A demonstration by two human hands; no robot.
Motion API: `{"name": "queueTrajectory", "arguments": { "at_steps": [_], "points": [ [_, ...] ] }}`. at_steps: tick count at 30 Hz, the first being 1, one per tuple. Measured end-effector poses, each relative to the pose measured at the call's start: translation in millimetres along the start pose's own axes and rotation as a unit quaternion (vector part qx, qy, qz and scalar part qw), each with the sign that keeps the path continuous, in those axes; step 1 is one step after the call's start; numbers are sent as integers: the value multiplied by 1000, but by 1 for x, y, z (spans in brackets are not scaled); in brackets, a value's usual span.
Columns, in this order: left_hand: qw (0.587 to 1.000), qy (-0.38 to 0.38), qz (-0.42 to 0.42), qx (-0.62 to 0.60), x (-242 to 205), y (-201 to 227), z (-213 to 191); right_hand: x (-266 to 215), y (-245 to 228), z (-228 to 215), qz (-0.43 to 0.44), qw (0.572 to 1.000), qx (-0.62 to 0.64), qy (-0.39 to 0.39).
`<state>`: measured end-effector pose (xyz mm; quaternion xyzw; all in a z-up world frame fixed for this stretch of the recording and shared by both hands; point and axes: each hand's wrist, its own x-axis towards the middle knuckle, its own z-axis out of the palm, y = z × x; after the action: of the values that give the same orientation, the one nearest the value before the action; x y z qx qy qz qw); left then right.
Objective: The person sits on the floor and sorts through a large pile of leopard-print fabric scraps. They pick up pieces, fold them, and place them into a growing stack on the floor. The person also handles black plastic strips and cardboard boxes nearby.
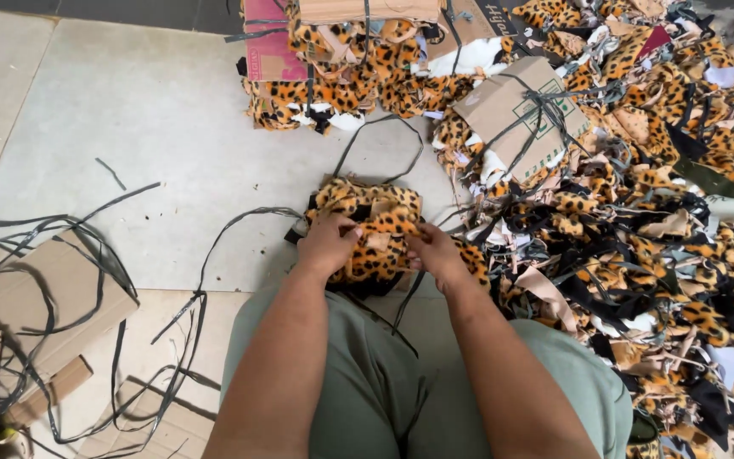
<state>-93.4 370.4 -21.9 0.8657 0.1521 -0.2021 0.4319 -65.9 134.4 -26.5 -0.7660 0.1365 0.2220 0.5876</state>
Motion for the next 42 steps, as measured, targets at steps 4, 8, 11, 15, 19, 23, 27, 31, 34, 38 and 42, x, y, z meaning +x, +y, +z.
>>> {"name": "queueTrajectory", "arguments": {
  "at_steps": [4,8,11,15,19,23,27,31,34,38,42],
  "points": [
    [1000,3,29,-2,-38,31,-24,7,2,-8,-37,997,-59,10],
    [998,-23,60,20,-40,32,-27,4,-14,-16,-153,970,-178,59],
    [990,-4,90,-109,-34,26,-21,-16,-38,-10,-214,945,-225,101],
    [927,41,154,-338,-15,6,-13,-25,-55,-6,-260,952,-150,66],
    [896,68,173,-403,-25,17,-23,-38,-77,7,-215,973,57,-67],
    [899,65,174,-397,-24,19,-13,-18,-54,3,-125,981,150,1],
    [935,57,185,-297,-2,18,8,18,-2,-9,-67,995,41,69],
    [951,62,164,-254,-15,42,3,7,-14,-6,-76,995,4,65],
    [957,54,150,-240,-18,43,3,-4,-23,-4,-179,973,-129,74],
    [942,47,168,-287,-17,43,2,-28,-52,10,-307,932,-193,3],
    [938,21,176,-299,-21,42,-1,-11,-40,21,-334,935,-93,79]
  ]
}}
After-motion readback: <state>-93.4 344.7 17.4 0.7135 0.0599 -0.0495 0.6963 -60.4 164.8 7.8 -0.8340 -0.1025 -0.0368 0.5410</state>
